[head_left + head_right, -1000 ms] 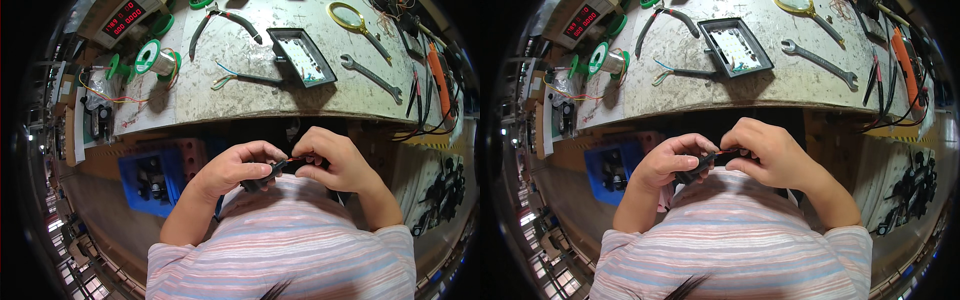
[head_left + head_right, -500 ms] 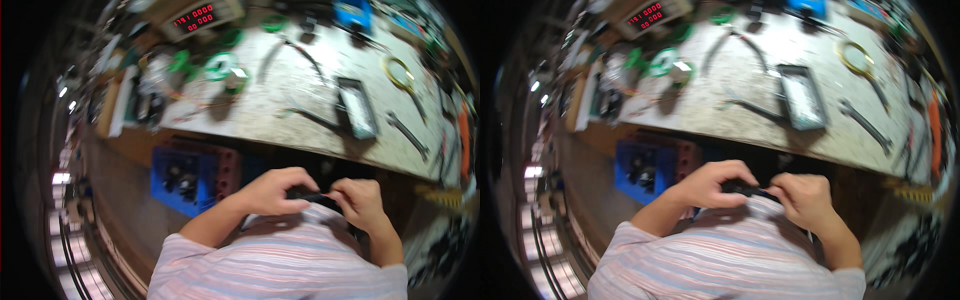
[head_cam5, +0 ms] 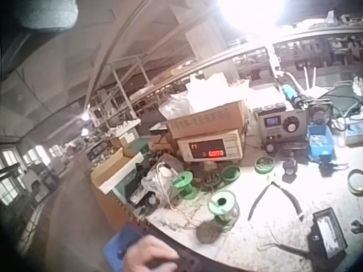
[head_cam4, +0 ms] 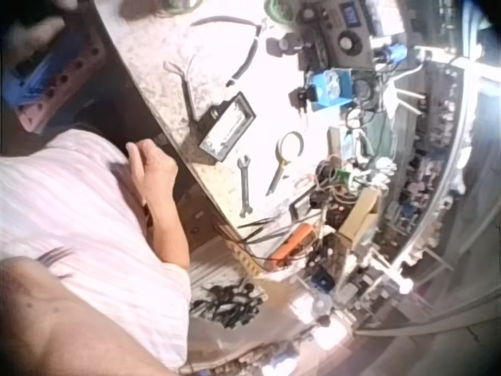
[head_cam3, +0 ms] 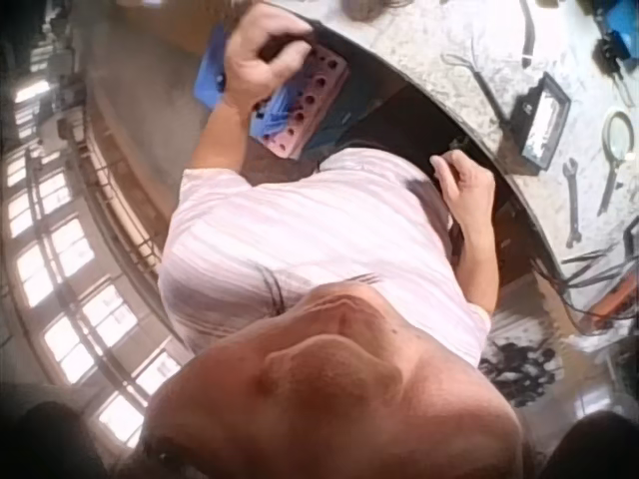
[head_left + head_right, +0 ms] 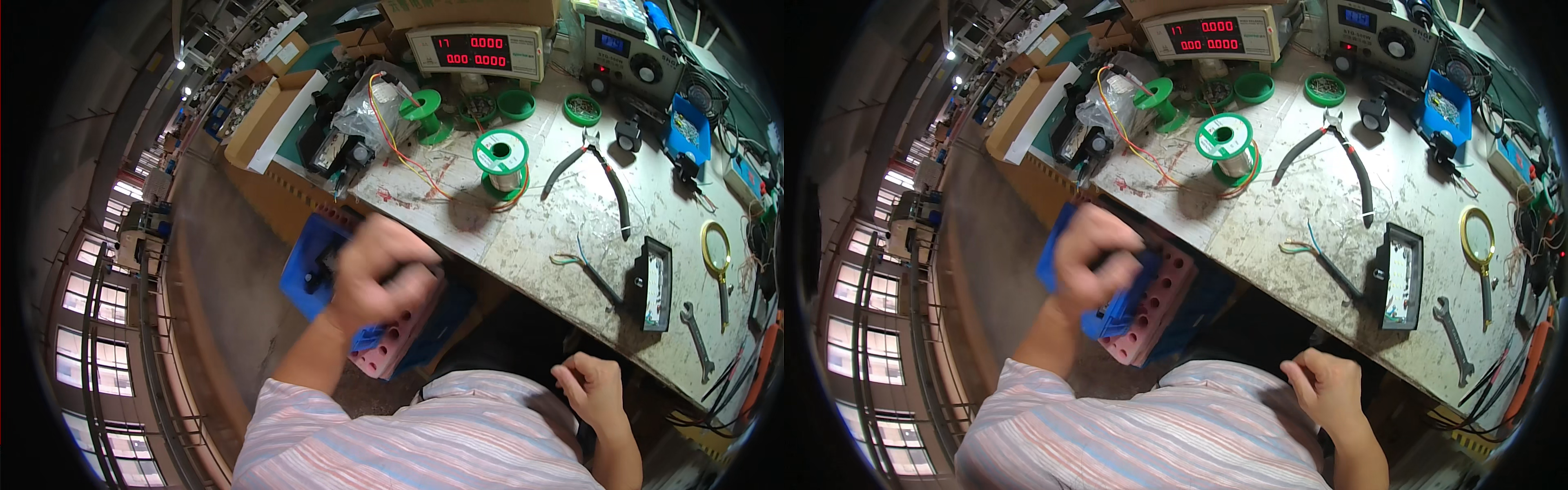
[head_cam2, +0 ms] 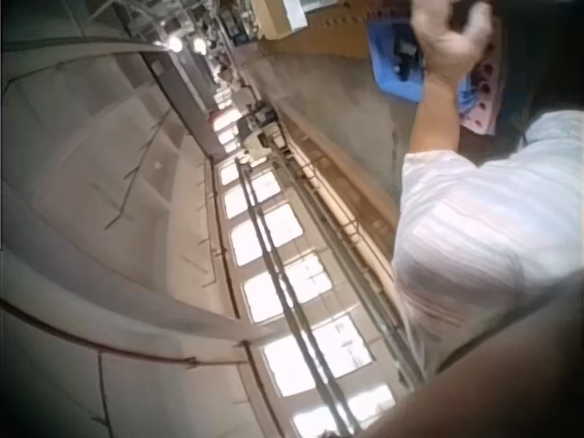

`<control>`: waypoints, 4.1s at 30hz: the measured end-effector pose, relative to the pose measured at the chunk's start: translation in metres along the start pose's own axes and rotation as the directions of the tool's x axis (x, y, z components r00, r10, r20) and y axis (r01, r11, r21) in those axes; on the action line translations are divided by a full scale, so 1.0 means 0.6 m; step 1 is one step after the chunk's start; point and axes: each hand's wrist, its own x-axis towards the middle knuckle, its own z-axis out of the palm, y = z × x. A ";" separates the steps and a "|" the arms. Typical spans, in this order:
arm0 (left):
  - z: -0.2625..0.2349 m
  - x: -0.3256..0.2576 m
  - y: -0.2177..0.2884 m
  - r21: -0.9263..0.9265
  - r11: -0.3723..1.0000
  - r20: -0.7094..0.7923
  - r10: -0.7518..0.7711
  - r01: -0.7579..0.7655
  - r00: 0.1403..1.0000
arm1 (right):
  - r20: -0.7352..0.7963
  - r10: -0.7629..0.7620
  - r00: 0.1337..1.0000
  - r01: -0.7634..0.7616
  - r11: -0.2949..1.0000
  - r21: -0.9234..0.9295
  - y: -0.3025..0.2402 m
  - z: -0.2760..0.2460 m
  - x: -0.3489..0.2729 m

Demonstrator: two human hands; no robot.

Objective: The person assembles an LED light fixture on a workbench by connecting wires and a sensor module to a component housing, then tests the fixture using a digital meter. Assembly is performed with an electric screwdriver, pliers, and a wrench.

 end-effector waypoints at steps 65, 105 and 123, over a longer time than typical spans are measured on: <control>-0.247 0.034 -0.772 0.620 0.439 -0.411 -0.524 0.650 0.746 | -0.484 -0.620 0.617 0.465 0.784 -0.411 0.033 -0.108 0.048; 0.343 0.133 0.145 -0.486 0.715 0.381 -0.344 0.502 0.858 | -0.539 -0.493 0.683 0.333 0.867 -0.371 0.037 -0.118 0.033; 0.338 0.151 0.131 -0.437 0.578 0.611 -0.372 0.689 0.699 | -0.453 -0.564 0.691 0.431 0.824 -0.368 0.038 -0.115 0.037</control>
